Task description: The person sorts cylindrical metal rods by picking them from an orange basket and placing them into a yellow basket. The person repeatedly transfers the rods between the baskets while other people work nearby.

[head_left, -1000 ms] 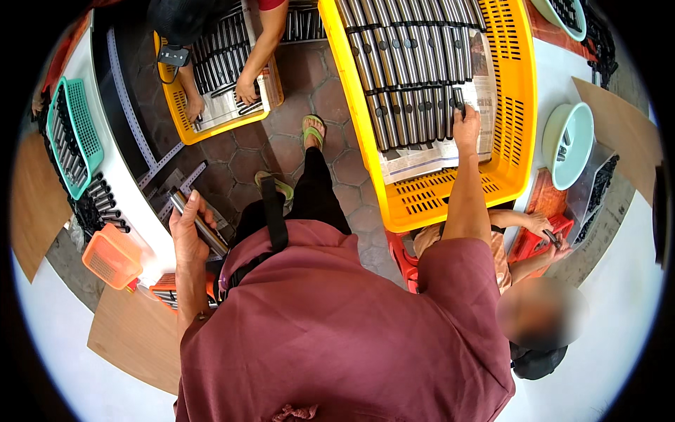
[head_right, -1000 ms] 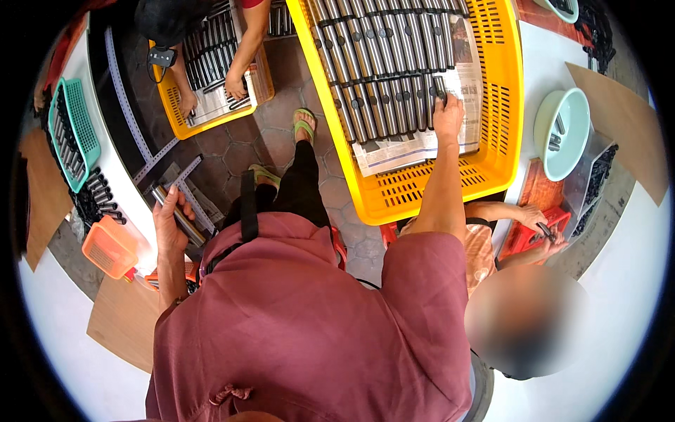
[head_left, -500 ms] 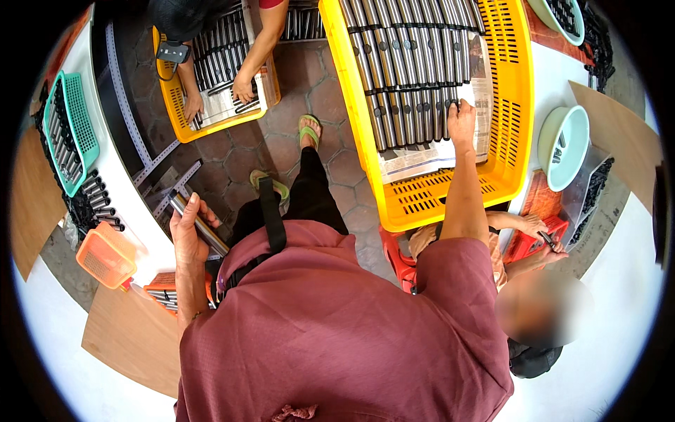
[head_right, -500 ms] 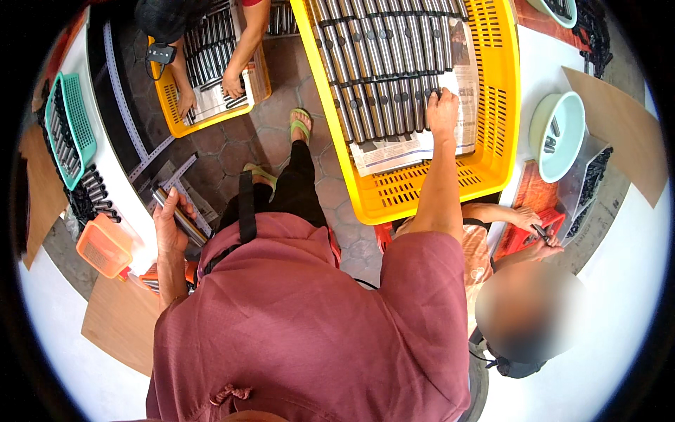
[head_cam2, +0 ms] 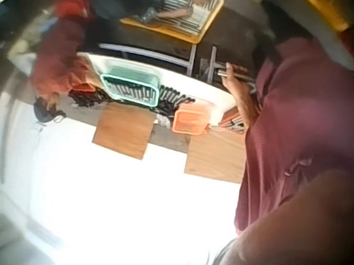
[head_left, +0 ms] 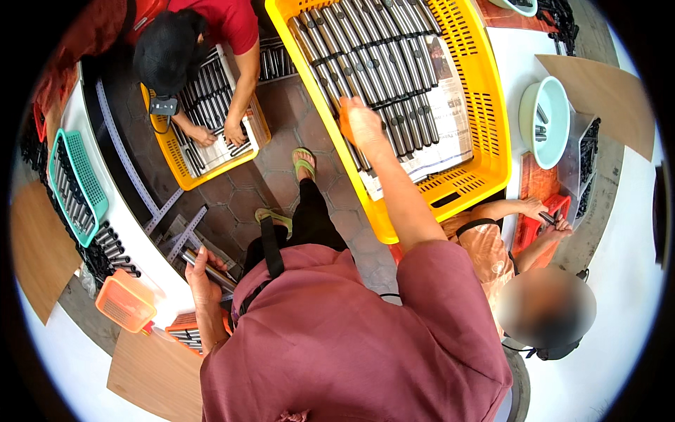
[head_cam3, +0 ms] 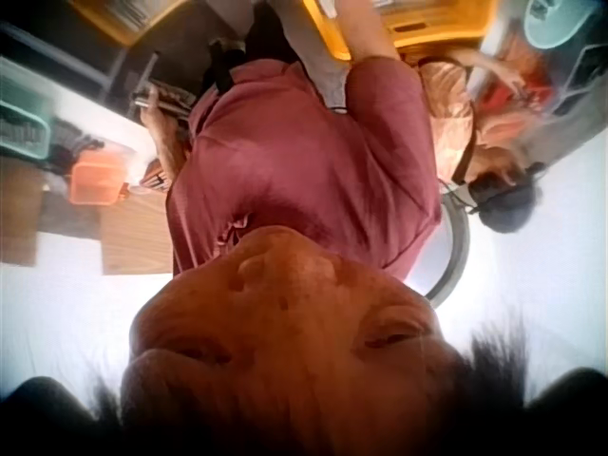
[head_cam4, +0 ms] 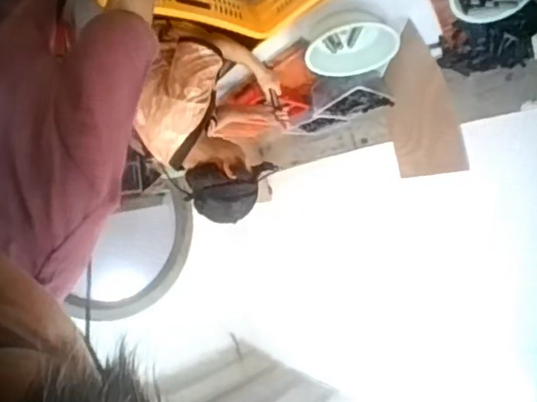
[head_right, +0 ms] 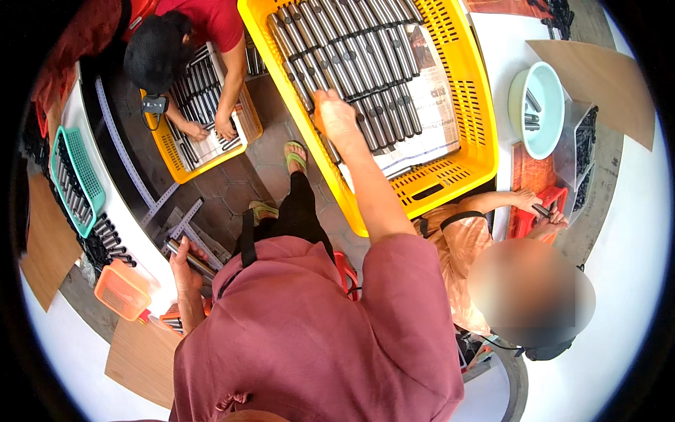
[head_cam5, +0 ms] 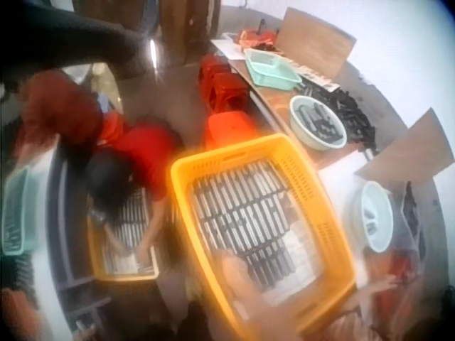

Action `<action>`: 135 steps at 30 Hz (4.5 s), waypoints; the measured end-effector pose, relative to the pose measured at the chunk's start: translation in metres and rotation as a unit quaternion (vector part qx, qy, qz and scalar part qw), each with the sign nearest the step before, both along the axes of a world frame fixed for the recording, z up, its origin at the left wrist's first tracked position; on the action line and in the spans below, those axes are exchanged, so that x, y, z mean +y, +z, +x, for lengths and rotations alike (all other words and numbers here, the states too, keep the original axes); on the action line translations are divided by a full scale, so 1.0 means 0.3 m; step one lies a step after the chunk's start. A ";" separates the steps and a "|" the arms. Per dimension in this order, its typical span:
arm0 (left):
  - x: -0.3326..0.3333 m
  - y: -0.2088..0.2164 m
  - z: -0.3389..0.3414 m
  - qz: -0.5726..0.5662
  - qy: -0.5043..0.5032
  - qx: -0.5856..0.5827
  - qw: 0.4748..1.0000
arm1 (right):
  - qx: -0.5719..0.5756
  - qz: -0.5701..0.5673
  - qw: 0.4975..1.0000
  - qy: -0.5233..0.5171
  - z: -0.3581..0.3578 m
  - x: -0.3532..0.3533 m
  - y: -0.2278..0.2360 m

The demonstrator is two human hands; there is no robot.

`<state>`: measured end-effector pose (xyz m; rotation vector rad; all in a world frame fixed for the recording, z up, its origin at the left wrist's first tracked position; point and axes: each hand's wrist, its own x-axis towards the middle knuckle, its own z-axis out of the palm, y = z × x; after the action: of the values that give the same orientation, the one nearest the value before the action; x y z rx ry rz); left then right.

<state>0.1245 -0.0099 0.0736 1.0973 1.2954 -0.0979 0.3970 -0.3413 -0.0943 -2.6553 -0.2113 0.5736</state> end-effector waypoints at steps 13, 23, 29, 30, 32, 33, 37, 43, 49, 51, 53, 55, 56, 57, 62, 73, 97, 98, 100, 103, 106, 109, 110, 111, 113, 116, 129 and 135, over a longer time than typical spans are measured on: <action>0.017 0.000 -0.004 0.013 0.018 -0.013 1.000 | 0.038 0.013 0.998 -0.040 -0.003 0.034 -0.099; 0.020 -0.012 0.010 0.017 0.028 -0.011 0.999 | 0.000 0.022 0.996 -0.090 0.048 0.008 -0.058; 0.025 -0.020 -0.011 0.006 0.034 -0.014 0.999 | 0.039 -0.029 0.994 -0.100 0.067 0.008 -0.077; 0.024 -0.017 -0.009 0.007 0.033 -0.013 0.999 | 0.045 -0.031 0.994 -0.100 0.066 0.007 -0.080; 0.023 -0.016 -0.009 0.009 0.033 -0.010 0.999 | 0.047 -0.029 0.993 -0.103 0.060 0.006 -0.095; 0.023 -0.017 -0.010 0.010 0.035 -0.008 0.999 | 0.046 -0.026 0.993 -0.107 0.057 0.004 -0.102; 0.026 -0.024 -0.026 0.006 0.041 -0.009 0.999 | -0.038 0.011 0.990 -0.138 0.058 -0.021 -0.099; 0.018 -0.016 -0.030 0.012 0.041 -0.015 0.999 | -0.017 -0.049 0.976 -0.212 0.127 -0.057 -0.040; 0.016 -0.022 -0.035 0.017 0.050 0.003 0.999 | -0.026 -0.068 0.980 -0.186 0.123 -0.076 -0.085; 0.013 -0.021 -0.033 0.019 0.052 0.004 0.998 | -0.014 -0.057 0.981 -0.183 0.138 -0.086 -0.072; 0.012 -0.020 -0.033 0.020 0.054 0.005 0.998 | -0.041 -0.040 0.978 -0.199 0.154 -0.104 -0.068; 0.014 -0.020 -0.035 0.019 0.056 0.007 0.998 | -0.108 -0.015 0.966 -0.235 0.170 -0.127 -0.073; 0.013 -0.019 -0.035 0.019 0.055 0.003 0.998 | -0.070 -0.026 0.966 -0.246 0.187 -0.133 -0.051; 0.011 -0.019 -0.034 0.019 0.054 0.000 0.998 | -0.053 -0.050 0.965 -0.250 0.199 -0.140 -0.044; 0.011 -0.028 -0.046 0.017 0.050 0.003 0.999 | -0.022 -0.083 0.970 -0.229 0.223 -0.157 -0.076; -0.001 -0.025 -0.036 0.020 0.054 0.012 0.998 | -0.053 -0.089 0.960 -0.261 0.294 -0.282 -0.078; -0.006 0.028 0.181 -0.062 0.054 -0.102 0.991 | -0.112 0.335 0.914 -0.201 0.220 0.025 0.212; -0.023 0.050 0.256 -0.070 0.061 -0.122 0.988 | -0.023 0.369 0.915 -0.160 0.151 0.111 0.269; -0.030 0.065 0.322 -0.092 0.034 -0.165 0.981 | 0.066 0.408 0.910 -0.023 0.014 0.271 0.366; -0.078 0.074 0.371 -0.092 -0.005 -0.205 0.974 | -0.039 0.447 0.879 0.160 -0.036 0.372 0.410; -0.100 0.099 0.328 -0.105 -0.006 -0.222 0.969 | -0.211 0.330 0.916 -0.089 0.137 0.196 0.277; -0.086 0.091 0.284 -0.116 -0.003 -0.194 0.974 | -0.337 0.108 0.920 -0.167 0.380 -0.203 0.092; -0.078 0.079 0.275 -0.133 0.014 -0.193 0.972 | -0.319 0.018 0.929 -0.189 0.434 -0.335 0.008; -0.076 0.072 0.283 -0.151 0.018 -0.195 0.969 | -0.295 -0.069 0.930 -0.207 0.473 -0.448 -0.081; -0.066 0.055 0.288 -0.186 0.033 -0.191 0.963 | -0.204 -0.146 0.945 -0.211 0.494 -0.622 -0.228; -0.072 0.011 0.291 -0.204 0.041 -0.207 0.956 | -0.130 -0.132 0.965 -0.185 0.438 -0.552 -0.238; -0.067 0.035 0.441 -0.232 0.068 -0.271 0.932 | -0.246 0.292 0.924 0.012 0.195 0.007 0.330; -0.112 0.134 0.445 0.096 -0.435 -0.045 0.894 | -0.061 0.382 0.873 0.297 -0.048 0.468 0.728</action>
<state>0.2581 -0.0433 0.1138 1.7710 0.6522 -0.5895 0.3824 -0.2009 0.1240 -1.8147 -1.0747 0.3767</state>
